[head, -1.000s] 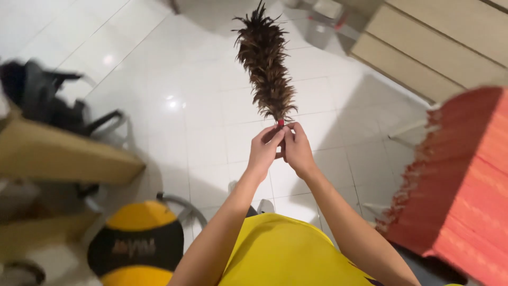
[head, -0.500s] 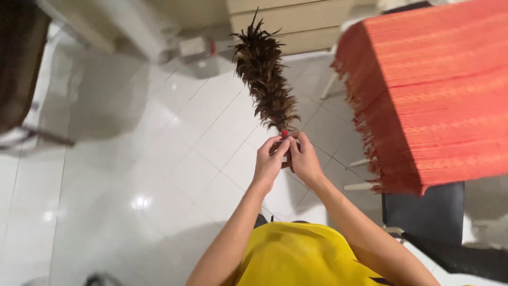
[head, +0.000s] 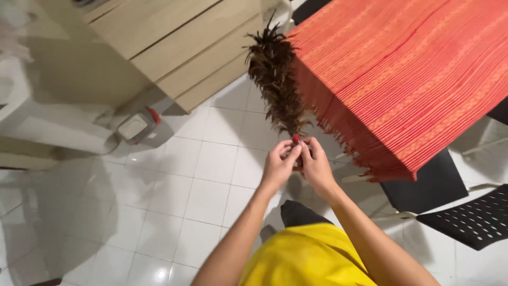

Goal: The person uses a feather duster to clean a table and then organizes various kitchen items onto a wooden tray.

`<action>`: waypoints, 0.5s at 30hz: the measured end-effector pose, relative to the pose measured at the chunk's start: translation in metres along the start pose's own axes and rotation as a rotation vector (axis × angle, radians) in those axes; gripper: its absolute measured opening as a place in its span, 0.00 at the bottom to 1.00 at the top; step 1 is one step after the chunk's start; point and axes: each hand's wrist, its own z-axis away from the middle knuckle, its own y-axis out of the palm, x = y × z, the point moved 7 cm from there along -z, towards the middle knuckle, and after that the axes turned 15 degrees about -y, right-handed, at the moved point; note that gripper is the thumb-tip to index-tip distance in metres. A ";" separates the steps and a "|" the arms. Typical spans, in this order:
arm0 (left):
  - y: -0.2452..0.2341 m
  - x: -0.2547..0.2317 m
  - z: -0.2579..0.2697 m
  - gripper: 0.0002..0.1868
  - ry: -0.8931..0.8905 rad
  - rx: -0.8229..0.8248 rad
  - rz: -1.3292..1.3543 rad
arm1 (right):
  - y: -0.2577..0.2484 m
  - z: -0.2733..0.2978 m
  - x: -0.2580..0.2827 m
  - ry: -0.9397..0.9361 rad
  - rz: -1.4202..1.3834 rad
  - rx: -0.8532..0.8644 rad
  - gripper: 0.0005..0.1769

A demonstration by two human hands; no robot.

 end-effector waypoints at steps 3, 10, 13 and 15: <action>0.015 -0.019 -0.056 0.23 -0.010 0.043 -0.100 | -0.019 -0.051 -0.001 -0.023 -0.037 -0.007 0.12; 0.044 -0.049 -0.146 0.23 -0.035 0.090 -0.182 | -0.059 -0.135 0.005 -0.049 0.079 -0.058 0.11; 0.057 -0.067 -0.170 0.23 -0.035 0.132 -0.190 | -0.070 -0.161 0.013 -0.034 0.113 -0.100 0.12; 0.062 -0.078 -0.184 0.23 -0.063 0.130 -0.295 | -0.076 -0.176 0.007 -0.030 0.085 -0.120 0.12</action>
